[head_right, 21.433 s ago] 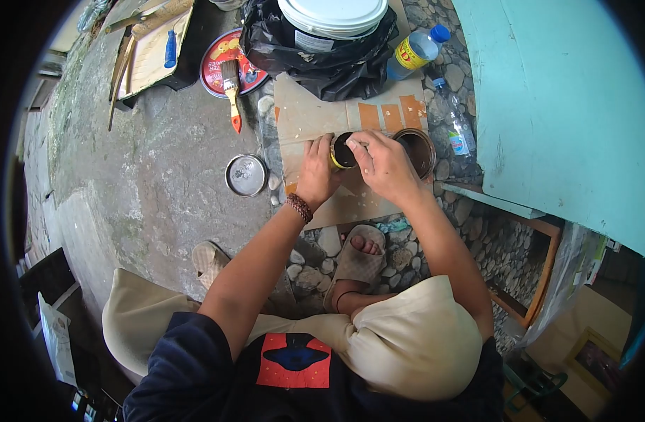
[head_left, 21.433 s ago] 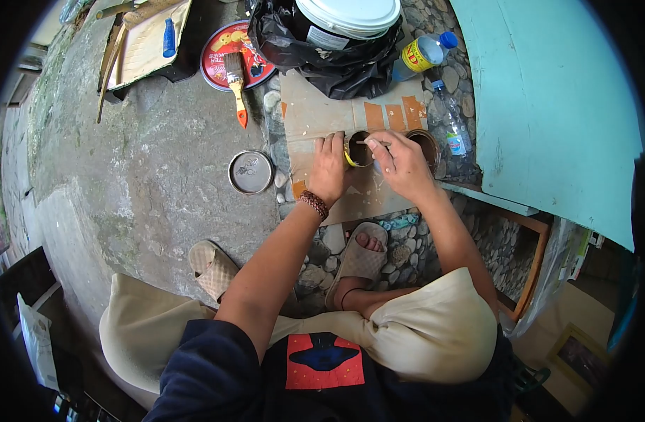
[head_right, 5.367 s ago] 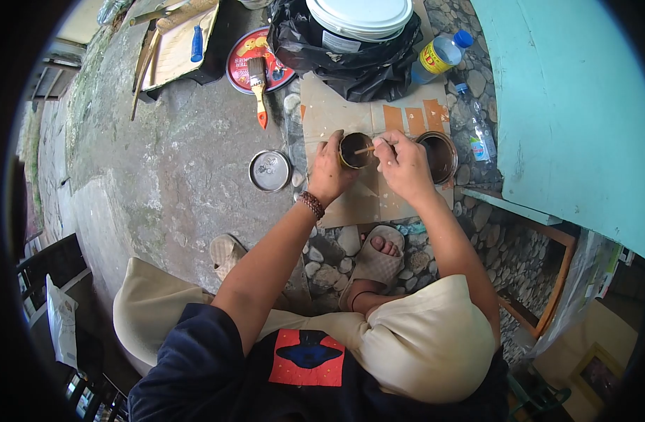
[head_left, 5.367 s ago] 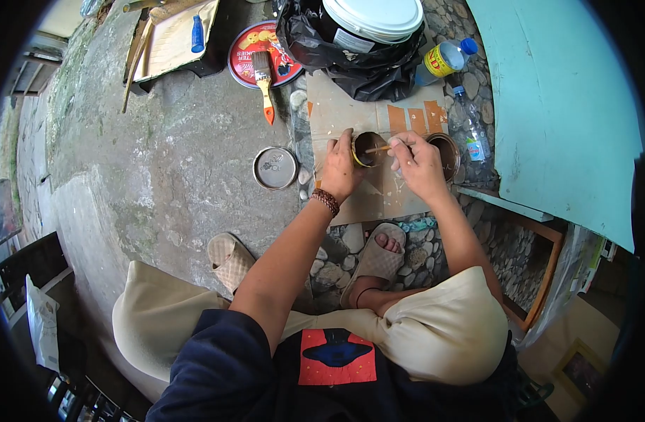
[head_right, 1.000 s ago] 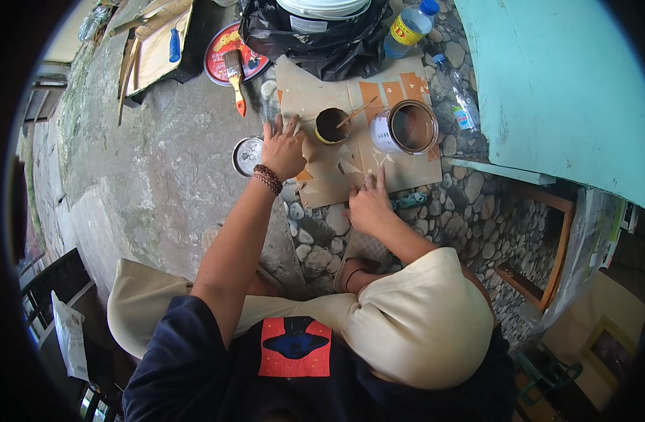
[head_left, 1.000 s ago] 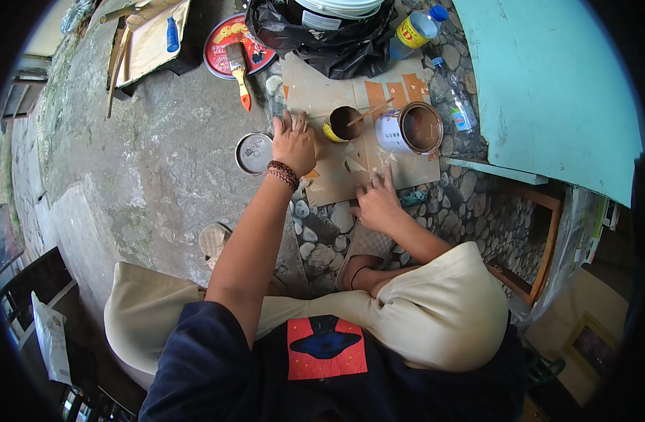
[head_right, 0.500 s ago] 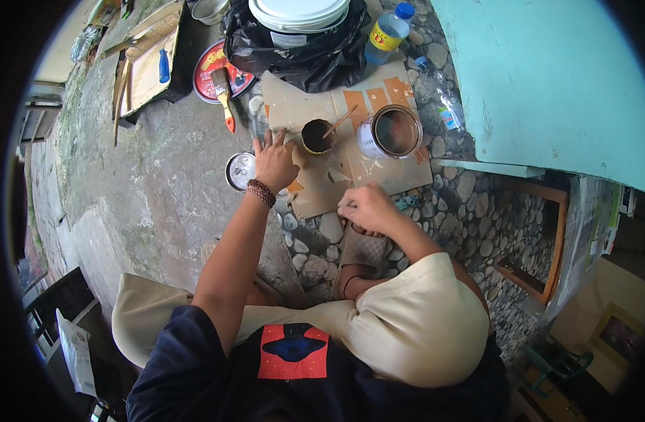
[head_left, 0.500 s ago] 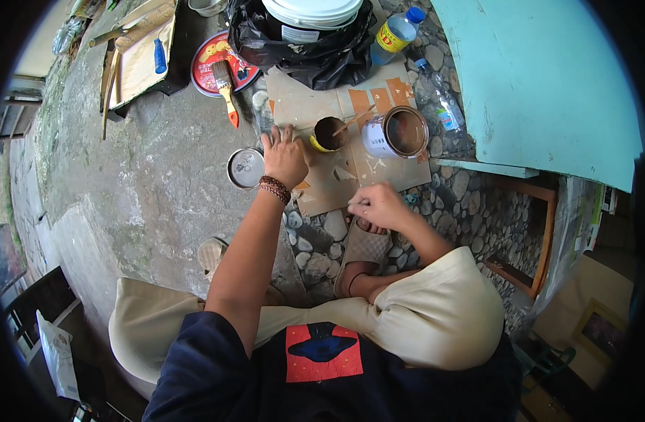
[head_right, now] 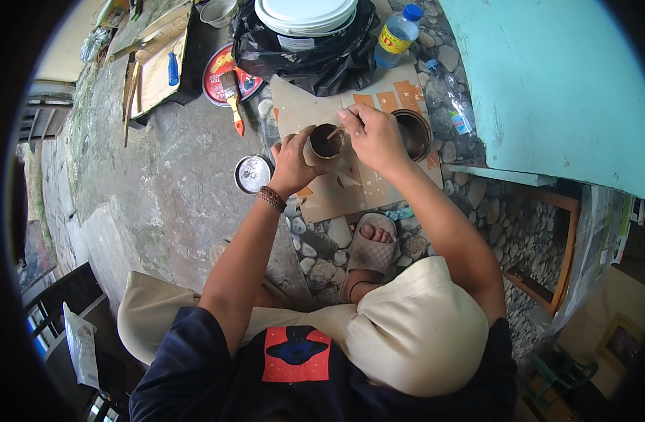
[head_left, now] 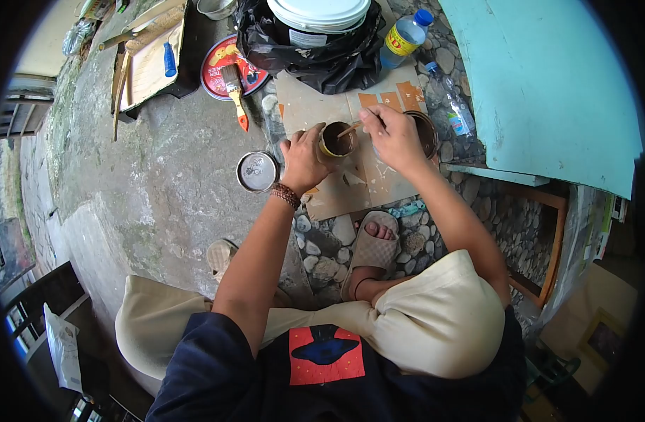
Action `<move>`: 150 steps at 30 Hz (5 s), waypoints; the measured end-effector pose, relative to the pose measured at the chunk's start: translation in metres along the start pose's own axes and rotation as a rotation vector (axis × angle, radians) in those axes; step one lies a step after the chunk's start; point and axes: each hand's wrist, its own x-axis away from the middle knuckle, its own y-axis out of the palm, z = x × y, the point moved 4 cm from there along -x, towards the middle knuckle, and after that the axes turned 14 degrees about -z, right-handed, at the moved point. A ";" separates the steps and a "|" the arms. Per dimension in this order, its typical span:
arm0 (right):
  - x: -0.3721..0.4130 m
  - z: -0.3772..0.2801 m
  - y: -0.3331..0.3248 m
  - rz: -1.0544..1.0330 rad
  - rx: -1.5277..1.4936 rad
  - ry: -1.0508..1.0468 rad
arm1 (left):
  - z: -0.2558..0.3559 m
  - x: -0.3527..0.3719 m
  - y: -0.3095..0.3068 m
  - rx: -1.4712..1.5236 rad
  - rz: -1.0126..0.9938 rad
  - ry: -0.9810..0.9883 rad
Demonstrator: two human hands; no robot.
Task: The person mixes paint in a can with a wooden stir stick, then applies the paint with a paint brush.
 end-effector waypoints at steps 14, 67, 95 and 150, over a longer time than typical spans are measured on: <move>0.053 -0.084 -0.046 0.126 0.210 -0.301 | -0.019 0.000 0.010 -0.050 0.066 -0.012; 0.090 -0.001 -0.104 0.534 -0.489 0.123 | 0.064 -0.039 -0.011 0.196 0.207 0.212; 0.065 0.042 -0.081 0.263 0.353 0.032 | 0.016 -0.035 0.014 0.201 0.269 0.040; 0.047 0.059 -0.076 0.190 0.529 0.114 | -0.080 0.097 -0.015 -0.169 0.438 -0.599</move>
